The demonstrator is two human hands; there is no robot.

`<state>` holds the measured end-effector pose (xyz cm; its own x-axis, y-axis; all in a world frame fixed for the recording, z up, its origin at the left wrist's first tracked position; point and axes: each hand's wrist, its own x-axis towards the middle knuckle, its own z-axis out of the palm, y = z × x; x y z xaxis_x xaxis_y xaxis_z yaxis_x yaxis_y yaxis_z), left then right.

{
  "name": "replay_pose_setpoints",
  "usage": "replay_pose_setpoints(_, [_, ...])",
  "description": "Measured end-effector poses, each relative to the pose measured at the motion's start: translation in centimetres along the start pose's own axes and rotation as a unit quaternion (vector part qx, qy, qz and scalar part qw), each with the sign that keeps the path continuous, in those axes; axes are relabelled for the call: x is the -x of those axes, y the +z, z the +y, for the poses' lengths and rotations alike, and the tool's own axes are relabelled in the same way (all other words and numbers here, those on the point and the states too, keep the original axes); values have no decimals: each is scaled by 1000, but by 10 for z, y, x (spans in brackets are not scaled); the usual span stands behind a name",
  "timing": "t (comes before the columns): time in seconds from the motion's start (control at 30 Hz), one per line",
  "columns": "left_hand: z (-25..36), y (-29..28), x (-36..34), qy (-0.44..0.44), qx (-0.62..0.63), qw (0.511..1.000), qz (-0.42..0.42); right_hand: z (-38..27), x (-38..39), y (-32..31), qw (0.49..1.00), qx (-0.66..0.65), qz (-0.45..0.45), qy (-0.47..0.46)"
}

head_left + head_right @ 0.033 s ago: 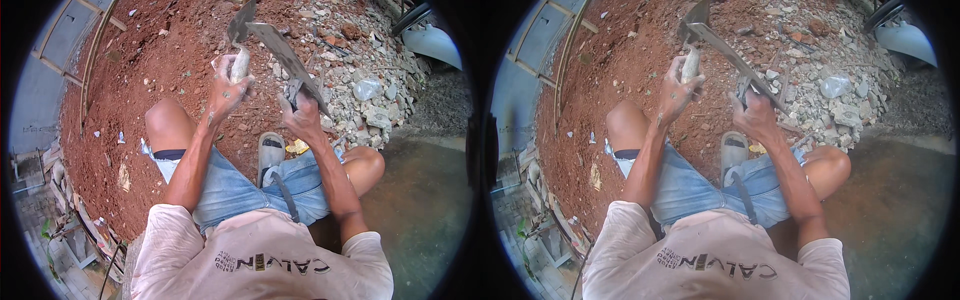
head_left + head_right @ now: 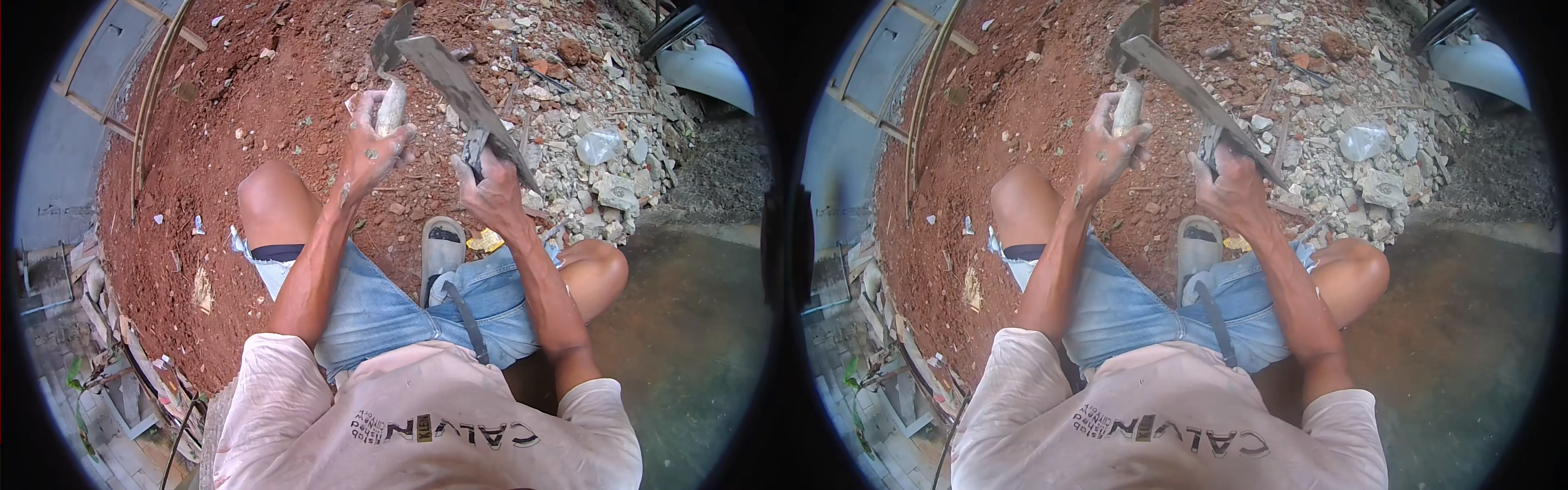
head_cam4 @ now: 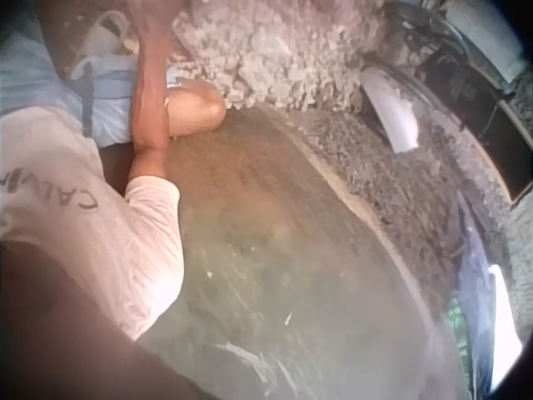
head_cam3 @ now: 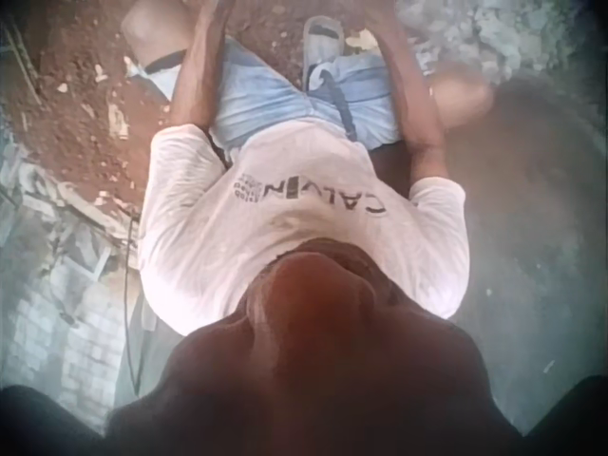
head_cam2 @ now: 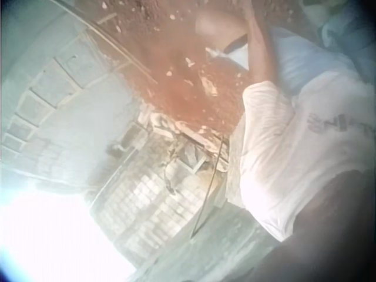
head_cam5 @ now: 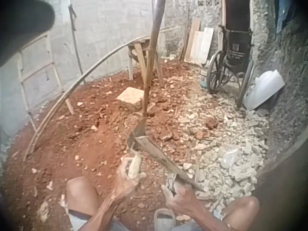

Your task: The person is applying mortar to a flat rectangular tool using a hand trowel, preparing it for masonry work.

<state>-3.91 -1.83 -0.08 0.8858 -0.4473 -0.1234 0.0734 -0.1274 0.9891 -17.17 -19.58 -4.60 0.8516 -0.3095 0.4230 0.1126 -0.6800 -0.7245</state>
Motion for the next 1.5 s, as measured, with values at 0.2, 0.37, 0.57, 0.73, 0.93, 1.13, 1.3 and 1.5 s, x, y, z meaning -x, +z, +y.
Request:
replay_pose_setpoints(0.2, [-8,-9,-11,51,-215,975,25,-21,4,1,996,54,-75,16])
replay_pose_setpoints(0.37, [-21,-10,-10,144,-217,963,73,-11,-10,-3,985,125,-71,99])
replay_pose_setpoints(0.57, [-15,-5,-7,80,-235,966,69,-25,2,-1,987,147,-63,-23])
replay_pose_setpoints(0.73, [-15,-4,-7,136,-349,924,78,-25,0,3,993,100,-24,-56])
replay_pose_setpoints(0.93, [-18,-2,-10,105,-261,958,54,-11,3,10,994,46,32,-98])
replay_pose_setpoints(1.13, [-18,-2,-14,91,-226,969,34,-11,3,10,994,65,15,-91])
replay_pose_setpoints(1.3, [-14,-3,-13,35,-206,977,29,-3,4,10,988,74,42,-125])
replay_pose_setpoints(1.5, [-20,0,-10,60,-256,964,40,-15,-2,11,982,174,-76,-15])
